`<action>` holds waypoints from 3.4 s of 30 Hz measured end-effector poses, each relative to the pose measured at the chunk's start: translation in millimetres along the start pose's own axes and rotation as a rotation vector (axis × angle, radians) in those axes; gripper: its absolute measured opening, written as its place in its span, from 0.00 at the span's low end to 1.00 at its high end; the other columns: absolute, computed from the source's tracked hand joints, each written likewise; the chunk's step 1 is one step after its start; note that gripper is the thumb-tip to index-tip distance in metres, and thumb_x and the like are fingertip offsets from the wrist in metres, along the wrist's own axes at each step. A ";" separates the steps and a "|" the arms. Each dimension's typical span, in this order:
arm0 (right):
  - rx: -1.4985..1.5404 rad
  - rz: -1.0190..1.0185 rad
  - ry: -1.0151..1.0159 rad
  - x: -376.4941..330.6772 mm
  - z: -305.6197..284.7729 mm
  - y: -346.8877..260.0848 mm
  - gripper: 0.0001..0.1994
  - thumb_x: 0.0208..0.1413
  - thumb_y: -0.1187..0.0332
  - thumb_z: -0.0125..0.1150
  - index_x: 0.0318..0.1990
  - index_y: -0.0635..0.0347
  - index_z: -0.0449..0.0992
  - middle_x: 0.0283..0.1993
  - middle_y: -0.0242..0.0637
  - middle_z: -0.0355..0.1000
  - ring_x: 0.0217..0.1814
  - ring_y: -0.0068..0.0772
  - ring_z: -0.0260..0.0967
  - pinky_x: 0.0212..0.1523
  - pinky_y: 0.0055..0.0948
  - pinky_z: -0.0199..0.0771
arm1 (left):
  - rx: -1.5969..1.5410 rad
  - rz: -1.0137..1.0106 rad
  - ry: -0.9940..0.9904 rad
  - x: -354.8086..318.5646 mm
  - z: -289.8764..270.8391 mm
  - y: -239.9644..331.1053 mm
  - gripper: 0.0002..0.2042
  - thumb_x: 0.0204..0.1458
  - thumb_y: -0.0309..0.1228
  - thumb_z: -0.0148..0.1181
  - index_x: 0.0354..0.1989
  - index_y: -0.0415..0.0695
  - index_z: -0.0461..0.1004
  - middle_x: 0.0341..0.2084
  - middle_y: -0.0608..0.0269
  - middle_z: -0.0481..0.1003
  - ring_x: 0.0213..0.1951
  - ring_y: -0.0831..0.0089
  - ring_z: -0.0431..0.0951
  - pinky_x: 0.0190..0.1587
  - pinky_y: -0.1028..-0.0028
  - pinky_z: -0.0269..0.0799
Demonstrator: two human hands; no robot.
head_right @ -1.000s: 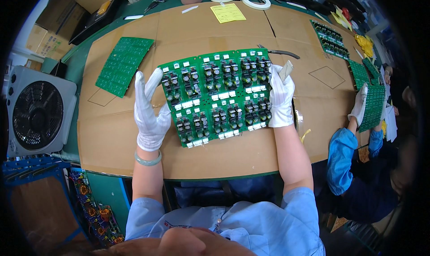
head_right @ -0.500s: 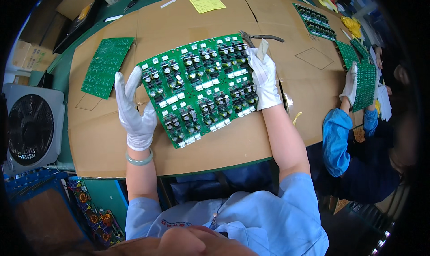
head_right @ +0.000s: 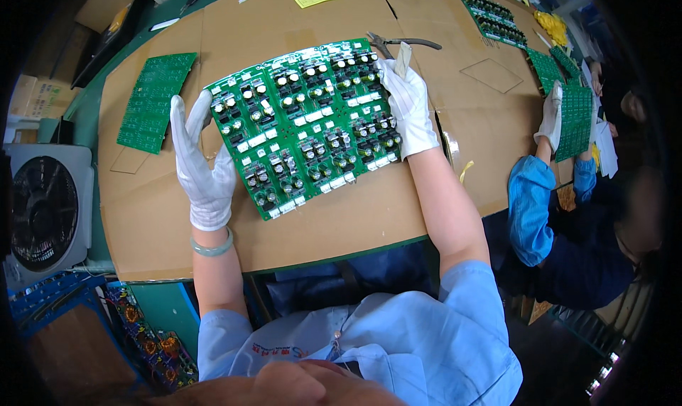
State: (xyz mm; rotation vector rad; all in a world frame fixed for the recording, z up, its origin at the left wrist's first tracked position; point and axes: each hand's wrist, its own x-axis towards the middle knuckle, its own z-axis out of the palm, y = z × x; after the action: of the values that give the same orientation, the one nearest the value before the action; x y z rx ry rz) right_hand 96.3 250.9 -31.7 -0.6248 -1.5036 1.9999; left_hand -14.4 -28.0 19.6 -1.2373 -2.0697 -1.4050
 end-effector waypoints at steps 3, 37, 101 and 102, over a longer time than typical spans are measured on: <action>0.036 0.033 -0.011 -3.2 4.3 -4.3 0.14 0.54 0.66 0.57 0.42 0.69 0.73 0.35 0.30 0.72 0.36 0.17 0.67 0.37 0.17 0.66 | -0.015 0.011 0.032 2.3 1.5 -0.4 0.36 0.44 0.23 0.59 0.61 0.32 0.47 0.50 0.44 0.68 0.51 0.57 0.70 0.54 0.66 0.63; 0.034 0.095 -0.068 -17.4 22.1 -41.1 0.18 0.55 0.68 0.53 0.53 0.63 0.68 0.48 0.37 0.70 0.47 0.22 0.67 0.47 0.19 0.66 | 0.221 0.026 -0.060 7.1 16.4 -8.5 0.25 0.43 0.12 0.46 0.53 0.42 0.67 0.50 0.57 0.70 0.54 0.63 0.69 0.46 0.71 0.69; 0.071 -0.297 -0.110 -17.0 8.5 -38.0 0.19 0.59 0.72 0.46 0.56 0.71 0.62 0.58 0.40 0.63 0.56 0.23 0.62 0.56 0.21 0.59 | 0.165 0.097 -0.019 14.4 22.1 -6.4 0.24 0.41 0.15 0.46 0.50 0.42 0.71 0.52 0.48 0.67 0.48 0.59 0.74 0.43 0.72 0.71; 0.084 -0.280 -0.124 -17.6 9.3 -37.5 0.19 0.59 0.72 0.45 0.56 0.72 0.62 0.59 0.40 0.62 0.56 0.23 0.62 0.56 0.21 0.60 | 0.157 0.100 -0.010 13.6 21.5 -8.7 0.24 0.41 0.15 0.46 0.50 0.43 0.71 0.52 0.47 0.67 0.47 0.59 0.74 0.43 0.72 0.71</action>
State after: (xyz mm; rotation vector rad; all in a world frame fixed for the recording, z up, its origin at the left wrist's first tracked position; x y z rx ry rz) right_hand 108.9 240.7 7.5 -0.2428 -1.4784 1.9001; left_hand -25.3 -4.0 14.4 -1.2663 -2.0511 -1.1716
